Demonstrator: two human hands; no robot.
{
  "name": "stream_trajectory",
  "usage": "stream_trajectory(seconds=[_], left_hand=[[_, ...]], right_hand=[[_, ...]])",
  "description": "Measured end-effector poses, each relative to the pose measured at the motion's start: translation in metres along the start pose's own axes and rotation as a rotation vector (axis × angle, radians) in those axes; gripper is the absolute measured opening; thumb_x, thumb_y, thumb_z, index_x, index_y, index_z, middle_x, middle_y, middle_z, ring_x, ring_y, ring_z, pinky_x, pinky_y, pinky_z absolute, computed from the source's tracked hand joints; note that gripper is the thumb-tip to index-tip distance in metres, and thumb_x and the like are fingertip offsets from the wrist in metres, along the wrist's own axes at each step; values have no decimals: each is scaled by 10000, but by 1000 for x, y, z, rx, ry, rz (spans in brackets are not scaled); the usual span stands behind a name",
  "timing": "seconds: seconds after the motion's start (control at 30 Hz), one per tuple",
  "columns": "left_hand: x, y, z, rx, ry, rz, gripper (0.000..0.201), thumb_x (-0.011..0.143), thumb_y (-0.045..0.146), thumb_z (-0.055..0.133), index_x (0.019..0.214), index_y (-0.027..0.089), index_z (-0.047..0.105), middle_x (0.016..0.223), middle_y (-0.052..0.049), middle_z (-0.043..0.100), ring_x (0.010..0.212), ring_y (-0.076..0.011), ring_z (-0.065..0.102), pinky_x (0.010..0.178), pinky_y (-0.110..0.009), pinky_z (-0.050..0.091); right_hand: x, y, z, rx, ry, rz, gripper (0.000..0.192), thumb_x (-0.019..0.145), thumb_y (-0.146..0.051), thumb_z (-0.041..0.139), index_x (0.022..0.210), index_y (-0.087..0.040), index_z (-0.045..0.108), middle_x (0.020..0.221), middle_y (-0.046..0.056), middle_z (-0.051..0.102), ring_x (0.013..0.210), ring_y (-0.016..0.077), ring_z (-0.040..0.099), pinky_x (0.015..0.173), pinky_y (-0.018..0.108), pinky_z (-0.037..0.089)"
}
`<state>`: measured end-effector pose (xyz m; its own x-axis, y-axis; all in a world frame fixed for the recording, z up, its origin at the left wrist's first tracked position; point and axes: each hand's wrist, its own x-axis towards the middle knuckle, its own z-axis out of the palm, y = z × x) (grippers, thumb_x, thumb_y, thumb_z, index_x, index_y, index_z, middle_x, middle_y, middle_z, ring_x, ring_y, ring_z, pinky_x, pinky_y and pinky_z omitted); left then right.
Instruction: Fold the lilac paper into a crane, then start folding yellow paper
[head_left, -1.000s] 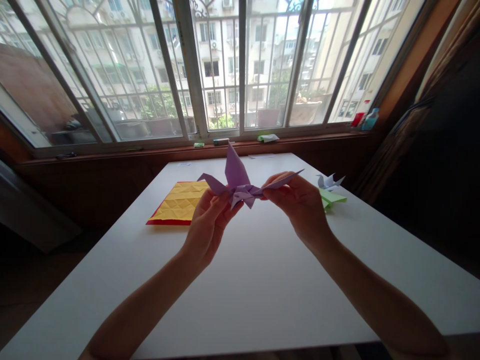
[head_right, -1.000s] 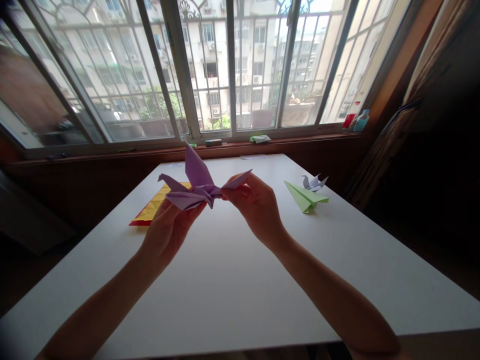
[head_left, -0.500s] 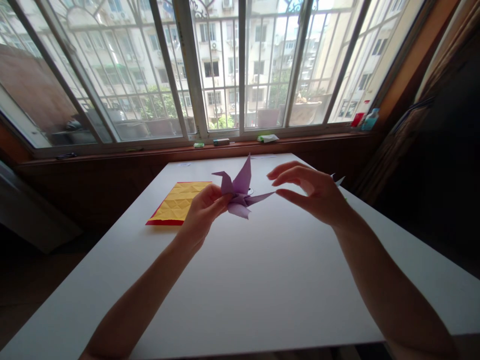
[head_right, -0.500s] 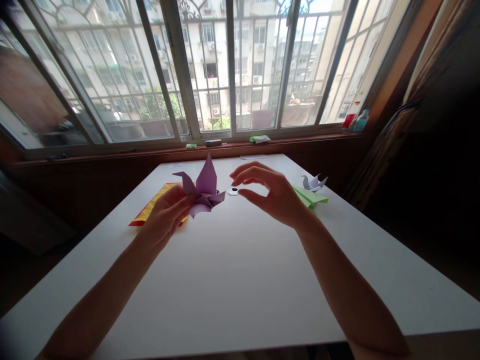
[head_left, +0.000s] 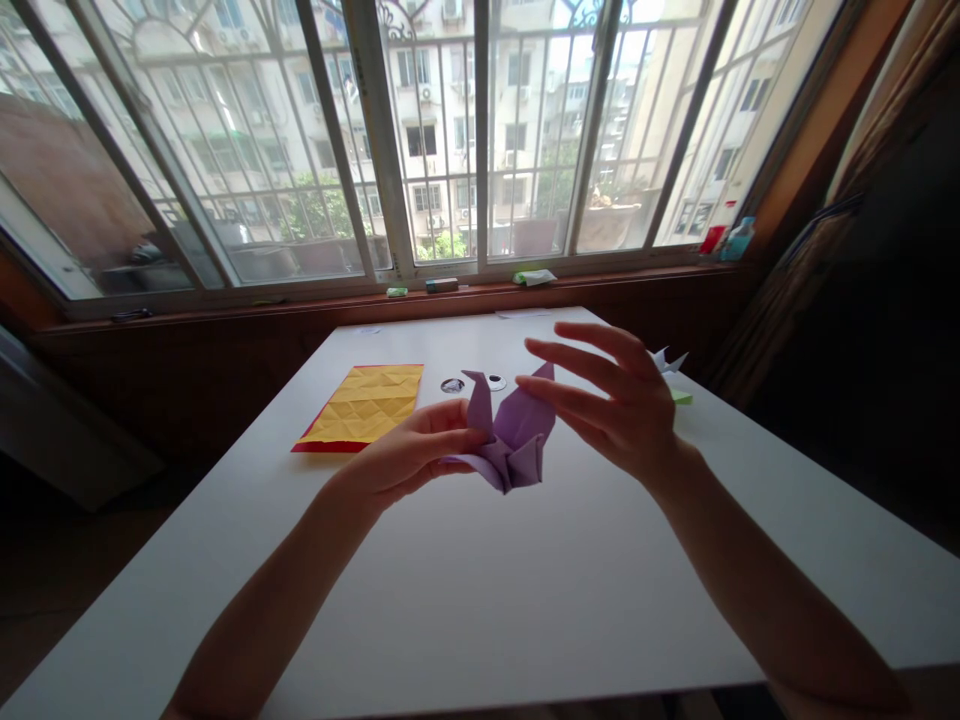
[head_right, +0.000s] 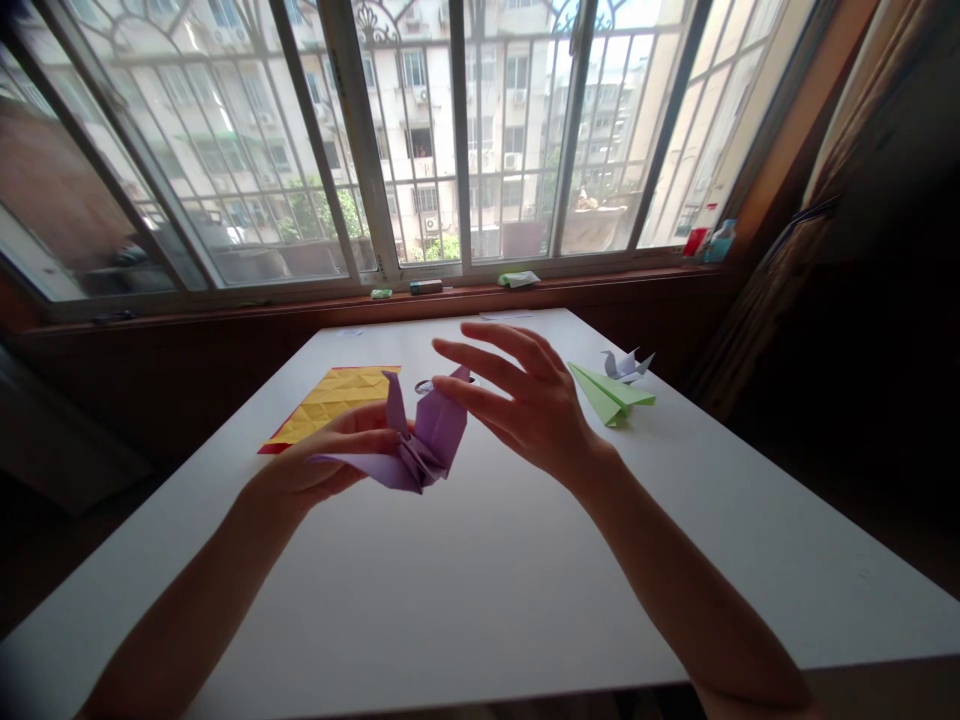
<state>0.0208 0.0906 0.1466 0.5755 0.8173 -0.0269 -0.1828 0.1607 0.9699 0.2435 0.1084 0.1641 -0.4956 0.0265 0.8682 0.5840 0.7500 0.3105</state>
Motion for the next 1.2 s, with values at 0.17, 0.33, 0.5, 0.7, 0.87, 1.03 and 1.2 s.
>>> stream_trajectory(seconds=[0.17, 0.33, 0.5, 0.7, 0.87, 1.03, 1.2], left_hand=[[-5, 0, 2, 199, 104, 267, 174, 716, 290, 724, 783, 159, 631, 738, -19, 629, 704, -136, 603, 601, -206, 446], [-9, 4, 3, 372, 198, 495, 113, 753, 250, 689, 767, 162, 618, 795, -35, 635, 726, -136, 601, 618, -212, 474], [-14, 5, 4, 573, 197, 635, 41, 786, 189, 639, 802, 181, 602, 999, -70, 649, 887, -167, 627, 752, -247, 504], [-17, 1, 3, 799, 230, 715, 51, 794, 142, 609, 817, 187, 607, 1053, -85, 650, 937, -185, 628, 808, -277, 496], [-17, 2, 1, 777, 238, 741, 91, 756, 119, 642, 809, 192, 633, 1042, -84, 664, 952, -198, 631, 818, -277, 493], [-18, 7, -1, 839, 249, 781, 142, 722, 88, 663, 805, 203, 655, 1044, -80, 670, 1002, -212, 615, 849, -289, 480], [-22, 7, -2, 840, 250, 783, 178, 684, 75, 696, 800, 203, 657, 1040, -79, 670, 963, -207, 629, 826, -280, 496]], right_hand=[[-3, -1, 6, 196, -12, 103, 151, 853, -180, 549, 933, -264, 645, 861, 13, 713, 848, 170, 642, 752, 335, 493], [1, -11, 8, 413, -64, 407, 144, 870, -177, 503, 883, -208, 643, 797, 30, 671, 736, 147, 610, 645, 281, 479], [2, -18, 6, 673, -146, 756, 104, 833, -196, 544, 818, -187, 647, 671, -10, 629, 638, 122, 586, 600, 253, 465], [7, -12, 2, 1169, -267, 1000, 174, 732, -339, 664, 744, -165, 652, 550, -19, 565, 521, 100, 506, 512, 247, 431], [9, -9, -1, 1369, -426, 1138, 189, 725, -336, 681, 721, -151, 647, 544, -20, 526, 521, 83, 468, 494, 224, 393], [5, -6, 4, 1409, -461, 1122, 150, 766, -304, 653, 792, -159, 629, 547, -29, 540, 491, 72, 457, 470, 213, 372], [3, -9, 9, 1409, -446, 1019, 191, 786, -327, 619, 849, -148, 646, 508, -43, 497, 461, 69, 432, 425, 208, 346]])
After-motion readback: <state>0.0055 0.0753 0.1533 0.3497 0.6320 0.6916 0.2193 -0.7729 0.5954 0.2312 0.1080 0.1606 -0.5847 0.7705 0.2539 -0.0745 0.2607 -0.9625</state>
